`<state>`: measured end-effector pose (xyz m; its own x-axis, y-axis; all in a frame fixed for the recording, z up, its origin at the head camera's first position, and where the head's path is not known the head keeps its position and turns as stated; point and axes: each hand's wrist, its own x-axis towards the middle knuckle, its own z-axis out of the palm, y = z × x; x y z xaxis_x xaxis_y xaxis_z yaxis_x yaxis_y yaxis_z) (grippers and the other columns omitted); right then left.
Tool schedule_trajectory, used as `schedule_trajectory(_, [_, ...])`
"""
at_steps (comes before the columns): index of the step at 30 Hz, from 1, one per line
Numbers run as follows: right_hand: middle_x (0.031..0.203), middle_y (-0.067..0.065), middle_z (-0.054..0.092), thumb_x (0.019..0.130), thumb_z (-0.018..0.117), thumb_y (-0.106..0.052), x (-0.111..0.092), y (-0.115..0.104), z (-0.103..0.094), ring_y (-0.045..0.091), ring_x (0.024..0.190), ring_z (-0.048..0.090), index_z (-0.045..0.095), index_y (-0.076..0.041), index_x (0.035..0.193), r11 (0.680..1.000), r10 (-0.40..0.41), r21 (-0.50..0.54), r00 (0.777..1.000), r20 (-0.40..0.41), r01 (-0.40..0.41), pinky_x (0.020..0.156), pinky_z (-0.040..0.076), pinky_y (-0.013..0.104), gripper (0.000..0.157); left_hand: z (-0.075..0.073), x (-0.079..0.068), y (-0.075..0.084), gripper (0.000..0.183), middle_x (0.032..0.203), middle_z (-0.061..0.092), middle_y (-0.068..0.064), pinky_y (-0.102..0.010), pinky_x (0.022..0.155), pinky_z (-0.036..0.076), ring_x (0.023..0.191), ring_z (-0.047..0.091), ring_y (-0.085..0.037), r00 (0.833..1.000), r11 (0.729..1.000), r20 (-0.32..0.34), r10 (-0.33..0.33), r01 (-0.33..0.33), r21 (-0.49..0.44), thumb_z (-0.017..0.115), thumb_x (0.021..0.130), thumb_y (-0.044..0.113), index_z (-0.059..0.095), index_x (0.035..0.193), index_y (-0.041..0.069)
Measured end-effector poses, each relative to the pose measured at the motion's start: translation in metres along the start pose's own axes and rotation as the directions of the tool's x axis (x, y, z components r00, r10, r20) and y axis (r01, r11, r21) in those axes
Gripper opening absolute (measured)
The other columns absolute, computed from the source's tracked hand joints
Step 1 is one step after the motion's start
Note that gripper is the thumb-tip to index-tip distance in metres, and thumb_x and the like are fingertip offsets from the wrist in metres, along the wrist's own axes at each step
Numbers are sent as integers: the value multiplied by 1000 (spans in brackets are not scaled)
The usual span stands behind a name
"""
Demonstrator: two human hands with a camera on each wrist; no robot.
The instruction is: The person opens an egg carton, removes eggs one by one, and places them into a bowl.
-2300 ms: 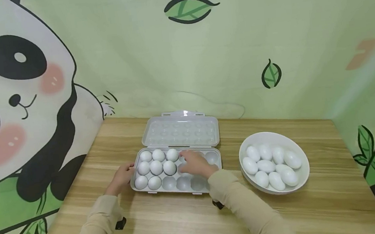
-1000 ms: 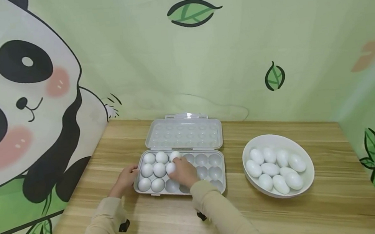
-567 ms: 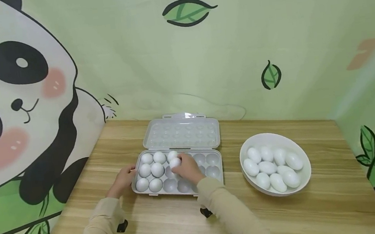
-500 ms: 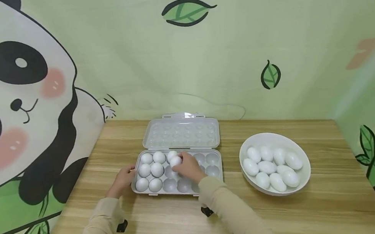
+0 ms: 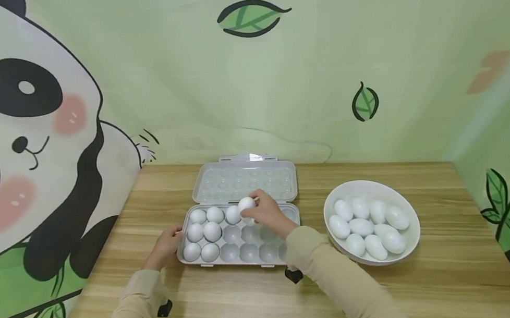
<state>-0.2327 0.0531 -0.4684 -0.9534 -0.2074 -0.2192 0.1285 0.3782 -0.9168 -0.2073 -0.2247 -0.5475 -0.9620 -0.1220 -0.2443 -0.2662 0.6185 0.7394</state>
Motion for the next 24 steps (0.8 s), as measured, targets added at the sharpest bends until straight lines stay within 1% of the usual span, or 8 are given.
schedule_trajectory(2, [89,10,49,74,65,-9,-2,-6,-8,18,76,53,47,-2,110,1000,17,16,1000,20,-18,62,51,30,41,0,-1,1,32,114,52,-25,-37,73,45,97,50,-34,1000,1000,1,-3,3,-2,38,88,11,53,112,-4])
schedule_trajectory(4, [89,9,48,75,64,-9,-4,-12,-18,18,76,52,46,-1,111,1000,21,21,999,38,-22,65,51,33,41,0,0,-5,32,114,53,-21,-35,74,45,97,51,-31,999,999,12,47,-47,-26,38,89,13,54,112,-1])
schedule_trajectory(7, [89,9,49,75,63,-9,-6,-19,-33,16,73,53,45,0,112,1000,18,24,998,55,-19,63,51,32,42,15,33,-47,29,105,58,-15,-29,62,44,83,54,-22,994,995,-41,96,-97,-18,40,89,22,59,106,7])
schedule_trajectory(10, [88,8,48,77,62,-9,-9,-24,-51,14,67,52,42,2,115,999,16,29,998,66,-18,57,49,26,44,22,49,-63,29,104,58,-16,-31,58,44,80,53,-23,996,997,-39,76,-76,-3,42,89,25,58,106,8])
schedule_trajectory(11, [88,7,47,77,61,-10,-10,-26,-57,13,65,51,41,2,116,999,16,28,997,70,-18,55,47,23,45,22,50,-61,29,104,58,-17,-31,56,43,80,53,-24,998,999,-44,51,-51,4,43,88,25,58,106,7])
schedule_trajectory(14, [87,5,44,79,58,-11,-12,-28,-77,11,62,49,38,4,119,999,16,32,996,88,-18,52,44,21,47,7,20,-22,32,113,53,-24,-33,61,44,91,51,-33,1000,1000,15,-8,8,3,40,89,16,53,113,-1])
schedule_trajectory(16, [88,5,45,80,58,-12,-13,-28,-92,11,63,49,38,5,120,1000,18,13,995,95,-20,53,45,21,47,3,9,-10,31,112,52,-25,-31,62,44,91,51,-34,1000,1000,17,-1,1,11,38,89,12,52,113,-3])
schedule_trajectory(24, [98,9,50,83,56,-17,-21,-18,-153,10,71,52,41,5,118,993,16,-121,989,144,1,69,46,30,45,0,1,-2,32,113,52,-27,-30,67,44,94,51,-33,1000,1000,17,19,-19,17,37,89,11,51,113,-5])
